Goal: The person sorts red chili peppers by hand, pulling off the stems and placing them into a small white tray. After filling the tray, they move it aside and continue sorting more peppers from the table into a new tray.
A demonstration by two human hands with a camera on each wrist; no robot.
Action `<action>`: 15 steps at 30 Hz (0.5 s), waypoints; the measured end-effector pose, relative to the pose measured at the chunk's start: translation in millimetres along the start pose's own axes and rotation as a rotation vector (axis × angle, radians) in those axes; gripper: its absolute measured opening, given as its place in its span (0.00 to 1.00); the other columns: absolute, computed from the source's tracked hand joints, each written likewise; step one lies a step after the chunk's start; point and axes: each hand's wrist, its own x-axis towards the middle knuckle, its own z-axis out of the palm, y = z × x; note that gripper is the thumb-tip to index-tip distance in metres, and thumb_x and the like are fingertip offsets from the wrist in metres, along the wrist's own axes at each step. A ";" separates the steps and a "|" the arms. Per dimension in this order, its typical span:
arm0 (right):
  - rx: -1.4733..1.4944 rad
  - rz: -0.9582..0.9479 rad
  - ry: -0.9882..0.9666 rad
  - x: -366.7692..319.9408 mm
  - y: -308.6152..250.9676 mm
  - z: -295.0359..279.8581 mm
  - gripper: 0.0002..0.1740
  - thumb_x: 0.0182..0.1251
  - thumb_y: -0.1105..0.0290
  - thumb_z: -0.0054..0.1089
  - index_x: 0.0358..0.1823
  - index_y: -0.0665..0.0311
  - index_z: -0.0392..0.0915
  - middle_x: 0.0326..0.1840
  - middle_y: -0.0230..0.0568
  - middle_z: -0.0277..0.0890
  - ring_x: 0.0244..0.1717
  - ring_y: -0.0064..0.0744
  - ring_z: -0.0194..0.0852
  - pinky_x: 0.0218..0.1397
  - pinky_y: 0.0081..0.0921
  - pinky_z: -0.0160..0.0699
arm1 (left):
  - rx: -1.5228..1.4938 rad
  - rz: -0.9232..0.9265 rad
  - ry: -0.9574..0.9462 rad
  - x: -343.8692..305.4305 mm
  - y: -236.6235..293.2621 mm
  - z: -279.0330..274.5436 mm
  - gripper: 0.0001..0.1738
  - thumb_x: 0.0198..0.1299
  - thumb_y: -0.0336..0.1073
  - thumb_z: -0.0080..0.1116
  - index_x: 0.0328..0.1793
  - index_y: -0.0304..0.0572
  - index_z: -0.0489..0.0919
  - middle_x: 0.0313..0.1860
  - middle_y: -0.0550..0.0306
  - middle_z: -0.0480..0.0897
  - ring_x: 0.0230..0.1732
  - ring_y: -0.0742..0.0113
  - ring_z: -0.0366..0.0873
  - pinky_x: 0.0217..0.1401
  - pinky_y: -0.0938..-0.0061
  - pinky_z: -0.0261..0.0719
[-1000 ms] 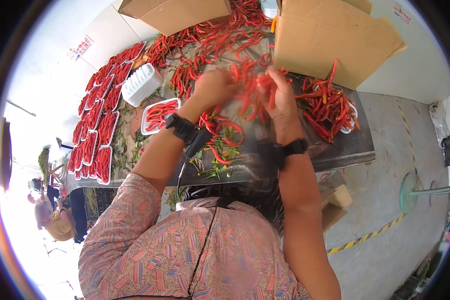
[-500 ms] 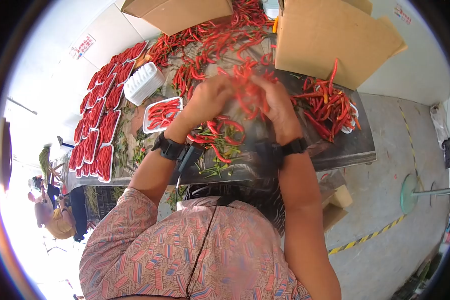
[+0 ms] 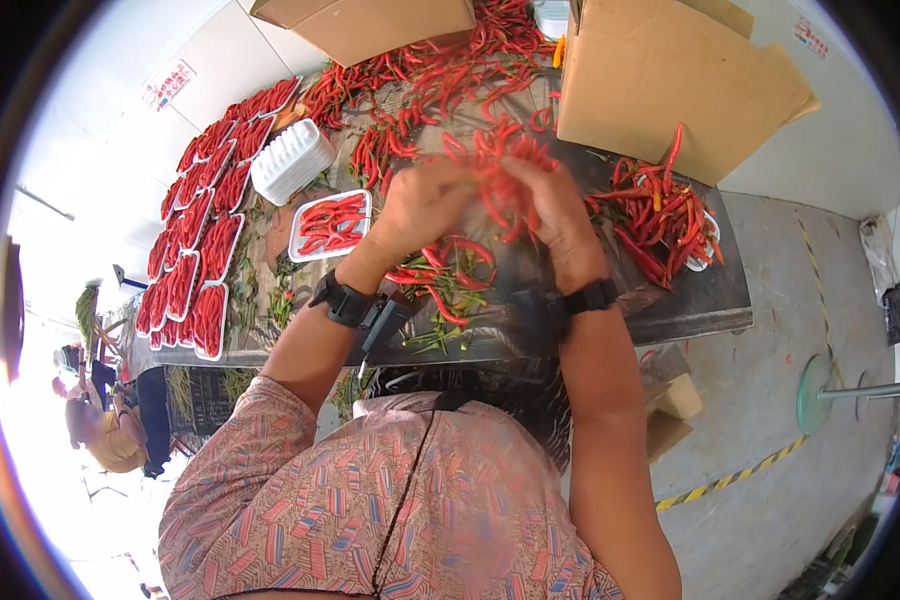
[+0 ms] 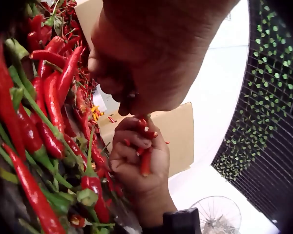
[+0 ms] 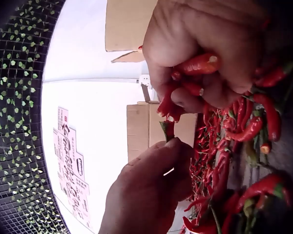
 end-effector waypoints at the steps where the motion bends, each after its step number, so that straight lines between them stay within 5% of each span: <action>1: -0.009 -0.048 -0.015 -2.2 -0.8 2.8 0.05 0.65 0.69 0.64 0.37 0.62 0.82 0.23 0.28 0.78 0.15 0.16 0.70 0.16 0.14 0.68 | -0.001 -0.001 0.000 0.0 -1.7 0.7 0.12 0.57 0.35 0.59 0.28 0.33 0.74 0.28 0.41 0.77 0.31 0.44 0.76 0.33 0.54 0.71; 4: -0.007 -0.080 -0.079 -9.4 -3.8 8.2 0.05 0.65 0.68 0.64 0.36 0.62 0.82 0.23 0.28 0.78 0.15 0.14 0.70 0.16 0.12 0.64 | -0.031 -0.077 -0.016 1.3 -6.3 -1.5 0.13 0.58 0.36 0.57 0.27 0.33 0.74 0.27 0.41 0.76 0.29 0.44 0.76 0.32 0.54 0.71; 6: 0.009 -0.083 -0.077 -8.3 -2.8 9.1 0.05 0.65 0.68 0.64 0.36 0.62 0.81 0.23 0.28 0.78 0.15 0.14 0.69 0.16 0.12 0.64 | -0.100 -0.257 -0.244 2.3 -6.4 -7.3 0.14 0.64 0.39 0.54 0.47 0.40 0.84 0.36 0.43 0.82 0.36 0.56 0.81 0.43 0.68 0.78; 10: 0.021 -0.063 -0.018 -1.9 -1.2 3.7 0.06 0.65 0.68 0.64 0.36 0.63 0.81 0.22 0.28 0.77 0.15 0.14 0.68 0.16 0.12 0.64 | -0.134 -0.237 -0.298 -2.4 3.7 -8.0 0.14 0.65 0.39 0.52 0.47 0.40 0.84 0.35 0.42 0.82 0.33 0.57 0.80 0.41 0.67 0.77; 12: 0.007 -0.063 -0.031 -2.0 -2.1 1.6 0.06 0.65 0.68 0.64 0.36 0.63 0.80 0.22 0.28 0.77 0.15 0.14 0.68 0.16 0.12 0.65 | -0.097 -0.107 -0.154 -3.0 7.3 -6.1 0.16 0.61 0.41 0.54 0.27 0.35 0.77 0.21 0.41 0.76 0.27 0.44 0.76 0.33 0.56 0.71; 15: -0.030 -0.089 -0.064 -7.8 -5.5 5.1 0.06 0.65 0.68 0.64 0.37 0.62 0.79 0.23 0.29 0.77 0.17 0.14 0.69 0.18 0.13 0.67 | -0.017 -0.179 -0.110 1.0 4.4 -5.2 0.16 0.61 0.40 0.52 0.27 0.36 0.78 0.22 0.42 0.77 0.28 0.43 0.76 0.34 0.58 0.74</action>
